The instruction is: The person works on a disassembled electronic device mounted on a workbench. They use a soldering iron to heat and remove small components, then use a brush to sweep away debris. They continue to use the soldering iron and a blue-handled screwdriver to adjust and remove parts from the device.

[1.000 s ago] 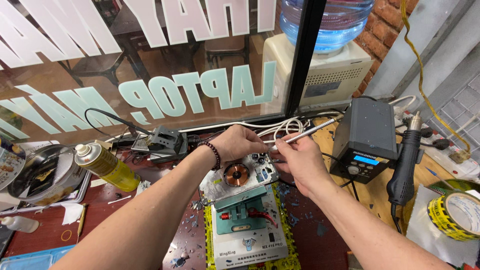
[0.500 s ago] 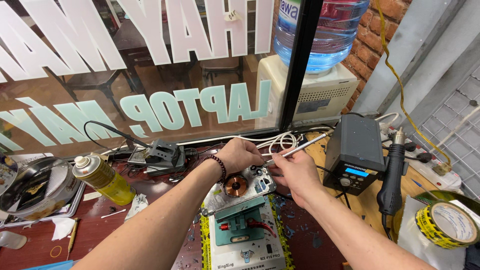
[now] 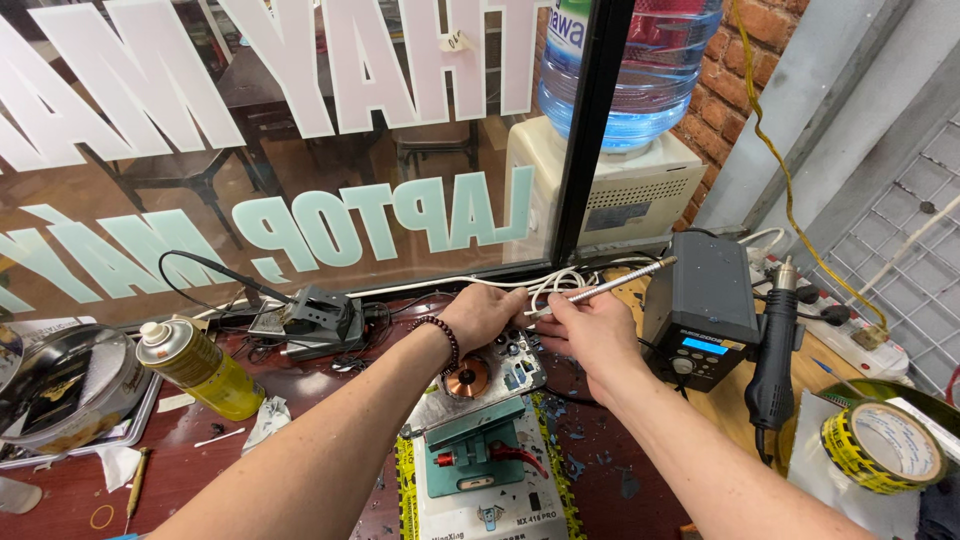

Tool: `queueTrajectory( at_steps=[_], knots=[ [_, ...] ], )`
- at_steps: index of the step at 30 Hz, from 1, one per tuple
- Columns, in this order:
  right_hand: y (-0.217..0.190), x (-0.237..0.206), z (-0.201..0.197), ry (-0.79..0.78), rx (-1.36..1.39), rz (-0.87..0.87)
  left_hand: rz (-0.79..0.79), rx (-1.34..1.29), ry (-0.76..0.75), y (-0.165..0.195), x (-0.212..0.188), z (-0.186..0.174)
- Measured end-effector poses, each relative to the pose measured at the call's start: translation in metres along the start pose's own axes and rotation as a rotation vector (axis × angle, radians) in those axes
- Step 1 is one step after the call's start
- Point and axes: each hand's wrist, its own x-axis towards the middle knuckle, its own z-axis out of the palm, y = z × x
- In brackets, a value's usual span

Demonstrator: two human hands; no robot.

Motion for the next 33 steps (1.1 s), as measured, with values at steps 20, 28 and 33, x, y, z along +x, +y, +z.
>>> queueTrajectory(
  at_steps=[20,28,33],
  knots=[
    [0.0,0.011,-0.007,-0.06,0.14,0.038,-0.049,-0.235,-0.087,0.003,-0.008,-0.017],
    [0.005,0.011,-0.023,-0.031,0.152,0.071,0.095,0.016,-0.19,0.014,-0.019,-0.012],
    [0.008,0.009,-0.024,-0.029,0.158,0.08,0.028,-0.002,-0.152,0.009,-0.011,-0.007]
  ],
)
